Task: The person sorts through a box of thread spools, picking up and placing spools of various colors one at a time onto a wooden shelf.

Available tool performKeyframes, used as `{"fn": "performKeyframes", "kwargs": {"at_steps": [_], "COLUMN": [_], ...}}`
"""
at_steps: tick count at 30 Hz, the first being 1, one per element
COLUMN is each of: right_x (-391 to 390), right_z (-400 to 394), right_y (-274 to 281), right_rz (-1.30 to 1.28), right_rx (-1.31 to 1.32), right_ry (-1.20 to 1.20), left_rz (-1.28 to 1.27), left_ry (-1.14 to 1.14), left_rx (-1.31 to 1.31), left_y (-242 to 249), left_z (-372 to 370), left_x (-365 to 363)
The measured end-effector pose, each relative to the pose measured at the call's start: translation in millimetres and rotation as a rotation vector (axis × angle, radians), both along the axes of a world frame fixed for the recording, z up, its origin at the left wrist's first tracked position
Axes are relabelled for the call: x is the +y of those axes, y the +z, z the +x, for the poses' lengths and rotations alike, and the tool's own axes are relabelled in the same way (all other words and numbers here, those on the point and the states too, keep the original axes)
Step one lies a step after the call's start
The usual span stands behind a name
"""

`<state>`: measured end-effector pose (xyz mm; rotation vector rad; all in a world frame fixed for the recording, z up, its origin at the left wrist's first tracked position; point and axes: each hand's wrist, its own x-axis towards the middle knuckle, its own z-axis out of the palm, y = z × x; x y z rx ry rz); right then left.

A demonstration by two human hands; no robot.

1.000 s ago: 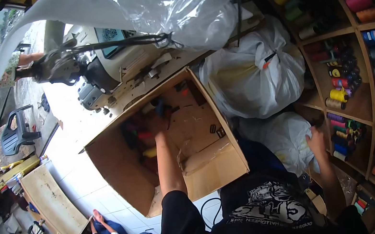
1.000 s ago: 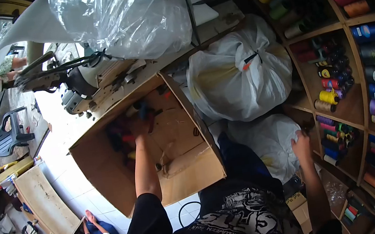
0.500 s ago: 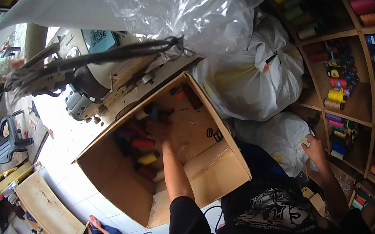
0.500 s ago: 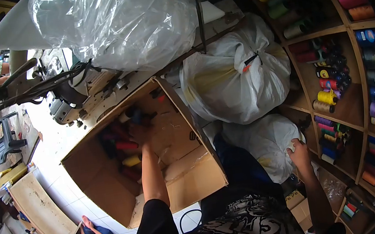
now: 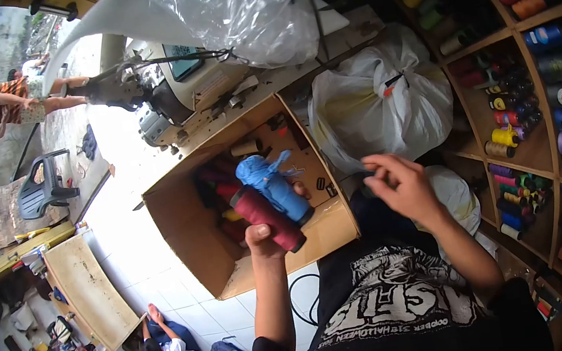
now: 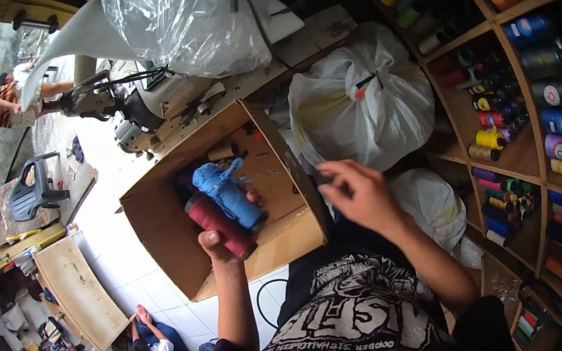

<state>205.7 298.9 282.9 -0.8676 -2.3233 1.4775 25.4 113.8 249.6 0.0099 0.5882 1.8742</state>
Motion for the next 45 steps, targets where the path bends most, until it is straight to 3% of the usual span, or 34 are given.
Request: {"fn": "performKeyframes", "kwargs": {"at_steps": [4,9,15,21,24,28,30,31,34,35,36,38,40,45], "right_x": [-15.8,-5.1,-1.2,3.3,16.7,41.4,49.9,49.8,40.5,40.3,46.4,38.8,32.6,34.9], "right_z": [-35.2,-36.0,-12.5,4.8,17.6,62.5,93.8,105.6,126.9,140.3,147.1,147.9,134.2,126.8], "right_y": [54.9,55.5,43.2,42.6,46.9,28.1,-11.9,-19.8,-40.8,-49.5,-32.9,-39.1,-4.6,25.9], "right_rz": [0.170,0.289,0.257,-0.439,-0.641,-0.565,-0.394,-0.089,-0.029,0.021,-0.011,0.084,-0.241,-0.273], "right_rx": [0.336,0.349,0.388,0.454,0.478,0.475,0.315,0.031,0.090,0.008,-0.233,0.135,0.199,0.178], "right_ry": [0.111,0.105,0.018,-0.146,-0.178,-0.122,-0.171,-0.238,-0.471,-0.453,-0.352,-0.435,-0.484,-0.266], "left_rz": [-0.083,-0.177,-0.211,-0.077,-0.010,-0.006,0.007,0.002,-0.037,-0.044,-0.054,-0.060,-0.029,0.036], "left_ry": [-0.027,-0.116,-0.241,-0.317,-0.333,-0.317,-0.311,-0.300,-0.318,-0.347,-0.373,-0.467,-0.568,-0.818], "left_rx": [0.026,-0.045,0.009,0.076,0.067,0.044,0.035,0.043,0.115,0.154,0.196,0.245,0.220,-0.041], "left_y": [27.6,32.3,32.5,51.5,40.9,42.2,43.0,43.5,48.6,48.6,48.8,49.4,38.8,25.4], "left_z": [35.4,58.7,69.9,80.9,83.5,85.7,86.8,88.8,94.8,97.8,100.8,108.6,114.2,138.0], "left_x": [19.1,16.1,20.1,40.2,46.1,48.2,50.6,52.9,61.6,66.1,69.5,76.5,83.3,98.9]}}
